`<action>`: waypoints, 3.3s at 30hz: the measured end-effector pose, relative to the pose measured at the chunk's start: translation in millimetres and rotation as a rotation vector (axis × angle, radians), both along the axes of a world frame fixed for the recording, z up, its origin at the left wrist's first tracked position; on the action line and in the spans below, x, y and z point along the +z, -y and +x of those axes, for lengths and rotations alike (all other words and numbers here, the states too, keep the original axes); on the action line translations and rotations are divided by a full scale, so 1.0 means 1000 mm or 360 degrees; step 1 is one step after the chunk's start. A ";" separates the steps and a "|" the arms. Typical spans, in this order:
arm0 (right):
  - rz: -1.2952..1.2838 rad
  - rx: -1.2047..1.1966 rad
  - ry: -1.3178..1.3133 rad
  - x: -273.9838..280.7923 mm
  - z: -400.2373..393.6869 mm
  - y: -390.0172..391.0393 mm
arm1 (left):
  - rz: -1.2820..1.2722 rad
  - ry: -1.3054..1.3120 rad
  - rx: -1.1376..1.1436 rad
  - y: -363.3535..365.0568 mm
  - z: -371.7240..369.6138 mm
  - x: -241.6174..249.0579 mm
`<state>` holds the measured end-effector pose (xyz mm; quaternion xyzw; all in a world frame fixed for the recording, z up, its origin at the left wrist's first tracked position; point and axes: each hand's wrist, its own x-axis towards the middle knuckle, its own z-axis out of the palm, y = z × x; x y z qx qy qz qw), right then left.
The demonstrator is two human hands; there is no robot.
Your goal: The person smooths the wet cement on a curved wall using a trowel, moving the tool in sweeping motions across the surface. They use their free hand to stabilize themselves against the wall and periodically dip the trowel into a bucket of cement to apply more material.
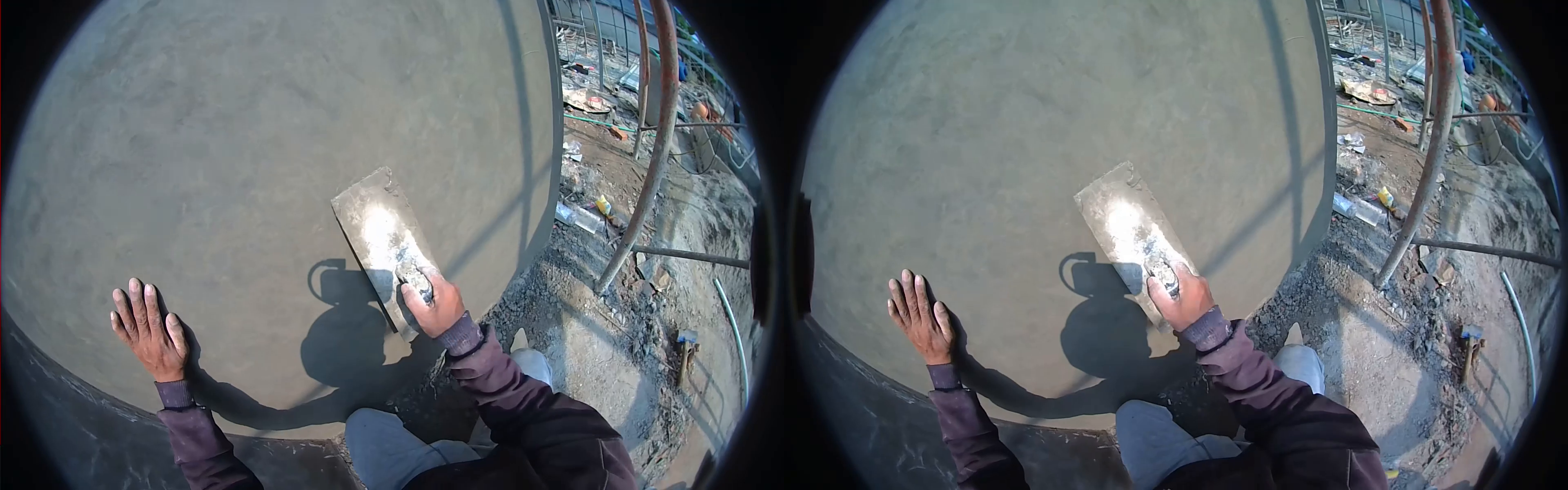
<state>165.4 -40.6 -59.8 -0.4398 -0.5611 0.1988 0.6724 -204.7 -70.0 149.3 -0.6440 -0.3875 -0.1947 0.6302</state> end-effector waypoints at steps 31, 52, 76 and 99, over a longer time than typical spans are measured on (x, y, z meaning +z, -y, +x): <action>-0.0645 -0.0142 -0.0587 -0.179 -0.027 -0.007 | -0.0038 -0.0022 0.0064 -0.001 0.002 0.000; -0.0745 -0.0107 -0.0804 -0.249 -0.069 0.026 | -0.0034 -0.0058 0.0144 0.000 0.003 0.000; -0.0903 -0.0015 -0.1564 -0.165 0.026 -0.048 | 0.0022 -0.0096 0.0167 -0.003 -0.001 0.000; -0.0517 0.0108 -0.0680 -0.150 0.003 -0.047 | -0.0054 0.0006 -0.0040 -0.005 -0.004 -0.001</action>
